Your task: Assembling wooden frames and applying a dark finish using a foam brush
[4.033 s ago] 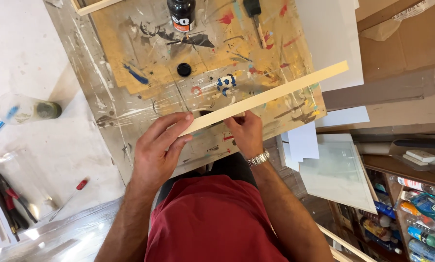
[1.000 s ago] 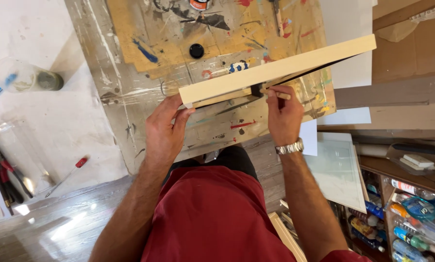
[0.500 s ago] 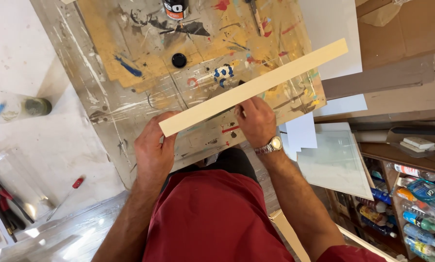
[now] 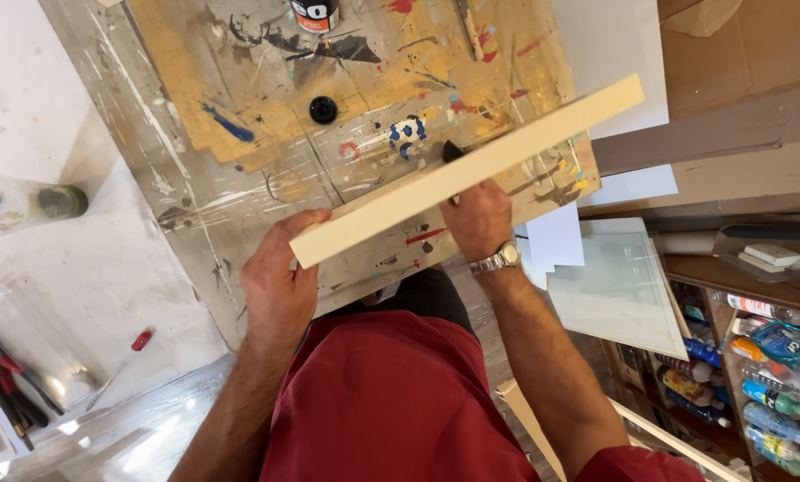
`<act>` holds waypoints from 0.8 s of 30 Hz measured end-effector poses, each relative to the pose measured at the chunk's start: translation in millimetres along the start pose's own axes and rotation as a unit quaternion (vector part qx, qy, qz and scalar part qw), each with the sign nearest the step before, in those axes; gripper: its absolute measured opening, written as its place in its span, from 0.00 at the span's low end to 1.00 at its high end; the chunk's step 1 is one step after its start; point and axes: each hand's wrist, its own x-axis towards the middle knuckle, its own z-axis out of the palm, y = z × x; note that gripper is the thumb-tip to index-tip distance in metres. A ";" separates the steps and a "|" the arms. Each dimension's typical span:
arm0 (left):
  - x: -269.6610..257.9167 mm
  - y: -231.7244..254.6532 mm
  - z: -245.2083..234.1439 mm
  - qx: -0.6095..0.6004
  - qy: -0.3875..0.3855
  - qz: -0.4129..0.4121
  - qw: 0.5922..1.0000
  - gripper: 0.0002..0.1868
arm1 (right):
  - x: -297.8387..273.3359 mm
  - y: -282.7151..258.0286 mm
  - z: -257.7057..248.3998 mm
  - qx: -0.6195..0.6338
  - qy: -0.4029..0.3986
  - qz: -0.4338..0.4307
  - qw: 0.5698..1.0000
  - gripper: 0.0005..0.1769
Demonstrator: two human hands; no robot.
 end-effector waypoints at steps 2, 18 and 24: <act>4.3 6.4 0.3 -0.004 -0.008 0.001 1.000 0.10 | 25.3 -35.2 -25.1 0.025 0.019 -0.064 0.997 0.11; 5.7 -0.4 5.5 0.000 0.008 -0.006 1.000 0.09 | -31.5 -75.5 29.4 0.174 -0.021 -0.157 0.972 0.09; 4.2 0.4 2.4 0.002 0.007 -0.003 1.000 0.10 | 2.9 -53.7 4.9 0.017 -0.007 -0.023 1.000 0.11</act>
